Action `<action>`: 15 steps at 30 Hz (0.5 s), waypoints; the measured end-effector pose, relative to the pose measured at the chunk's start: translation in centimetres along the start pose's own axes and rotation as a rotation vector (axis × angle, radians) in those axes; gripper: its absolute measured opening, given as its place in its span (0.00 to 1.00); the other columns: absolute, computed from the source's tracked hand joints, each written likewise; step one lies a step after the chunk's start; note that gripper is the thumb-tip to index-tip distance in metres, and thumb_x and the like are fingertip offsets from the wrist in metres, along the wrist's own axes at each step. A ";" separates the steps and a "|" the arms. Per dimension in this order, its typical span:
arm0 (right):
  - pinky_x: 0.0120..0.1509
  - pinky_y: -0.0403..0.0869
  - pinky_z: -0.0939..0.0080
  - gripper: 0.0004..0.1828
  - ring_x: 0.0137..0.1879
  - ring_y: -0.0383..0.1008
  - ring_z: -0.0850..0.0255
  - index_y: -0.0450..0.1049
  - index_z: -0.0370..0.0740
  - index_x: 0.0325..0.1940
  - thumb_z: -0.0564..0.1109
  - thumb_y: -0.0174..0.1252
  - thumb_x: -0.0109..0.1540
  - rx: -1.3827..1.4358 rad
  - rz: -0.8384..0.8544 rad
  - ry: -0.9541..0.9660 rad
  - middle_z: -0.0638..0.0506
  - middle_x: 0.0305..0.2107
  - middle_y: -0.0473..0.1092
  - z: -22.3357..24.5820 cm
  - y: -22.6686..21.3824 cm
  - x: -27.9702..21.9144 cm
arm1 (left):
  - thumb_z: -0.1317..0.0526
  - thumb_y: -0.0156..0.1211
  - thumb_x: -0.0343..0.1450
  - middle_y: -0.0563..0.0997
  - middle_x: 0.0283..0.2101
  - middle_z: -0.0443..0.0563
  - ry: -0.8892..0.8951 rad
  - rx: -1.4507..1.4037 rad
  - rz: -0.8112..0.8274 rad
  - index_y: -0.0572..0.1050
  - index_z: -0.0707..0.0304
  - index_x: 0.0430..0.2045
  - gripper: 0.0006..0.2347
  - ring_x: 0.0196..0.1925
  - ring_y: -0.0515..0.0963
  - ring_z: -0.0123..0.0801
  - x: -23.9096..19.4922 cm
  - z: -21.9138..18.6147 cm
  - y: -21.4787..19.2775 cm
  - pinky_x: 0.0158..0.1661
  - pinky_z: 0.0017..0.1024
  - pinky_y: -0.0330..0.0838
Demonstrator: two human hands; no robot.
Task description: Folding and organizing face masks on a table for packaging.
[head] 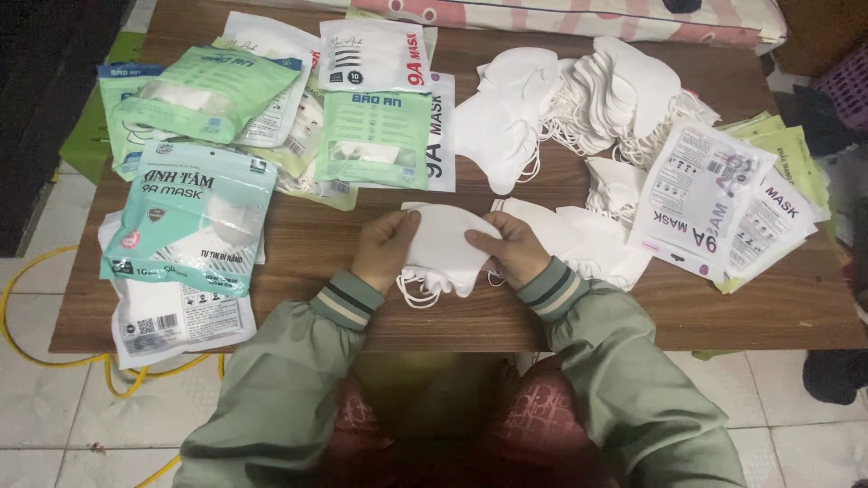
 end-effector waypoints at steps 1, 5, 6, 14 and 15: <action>0.28 0.84 0.62 0.13 0.27 0.80 0.59 0.72 0.32 0.40 0.39 0.69 0.58 -0.061 0.047 0.004 0.48 0.25 0.73 0.3 0.2 -0.2 | 0.58 0.57 0.78 0.83 0.33 0.53 0.018 0.026 -0.011 0.84 0.65 0.38 0.11 0.40 0.78 0.30 -0.3 -0.5 0.1 0.43 0.34 0.77; 0.29 0.80 0.66 0.12 0.28 0.76 0.63 0.78 0.35 0.44 0.41 0.70 0.59 -0.427 0.109 -0.295 0.47 0.24 0.73 3.6 -0.1 -0.8 | 0.58 0.56 0.78 0.82 0.33 0.54 0.032 0.090 -0.035 0.83 0.65 0.39 0.11 0.40 0.79 0.31 0.6 0.7 -0.8 0.43 0.34 0.77; 0.29 0.80 0.66 0.12 0.28 0.76 0.63 0.78 0.35 0.44 0.41 0.70 0.59 -0.428 0.108 -0.294 0.47 0.24 0.73 4.2 -1.1 -0.9 | 0.58 0.56 0.78 0.82 0.33 0.54 0.032 0.089 -0.034 0.83 0.65 0.39 0.11 0.40 0.79 0.31 0.5 0.5 -0.9 0.43 0.34 0.77; 0.71 0.68 0.44 0.45 0.66 0.70 0.43 0.70 0.45 0.68 0.67 0.68 0.52 -1.544 -0.095 -0.227 0.42 0.58 0.72 3.0 -11.5 4.1 | 0.59 0.58 0.77 0.81 0.33 0.50 0.013 0.099 -0.070 0.84 0.63 0.37 0.09 0.39 0.78 0.27 -0.1 -0.9 -0.6 0.41 0.28 0.76; 0.71 0.68 0.44 0.45 0.66 0.70 0.43 0.70 0.45 0.68 0.67 0.68 0.52 -1.544 -0.095 -0.228 0.42 0.58 0.72 2.6 -11.6 4.2 | 0.59 0.58 0.77 0.81 0.33 0.50 0.013 0.098 -0.070 0.84 0.63 0.37 0.09 0.39 0.78 0.27 0.0 -0.5 -0.7 0.41 0.28 0.76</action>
Point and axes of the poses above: each hand's wrist, its own x-axis towards the middle knuckle, its own y-axis out of the palm, z = x × y, the point moved 3 cm from there along x, towards the middle knuckle
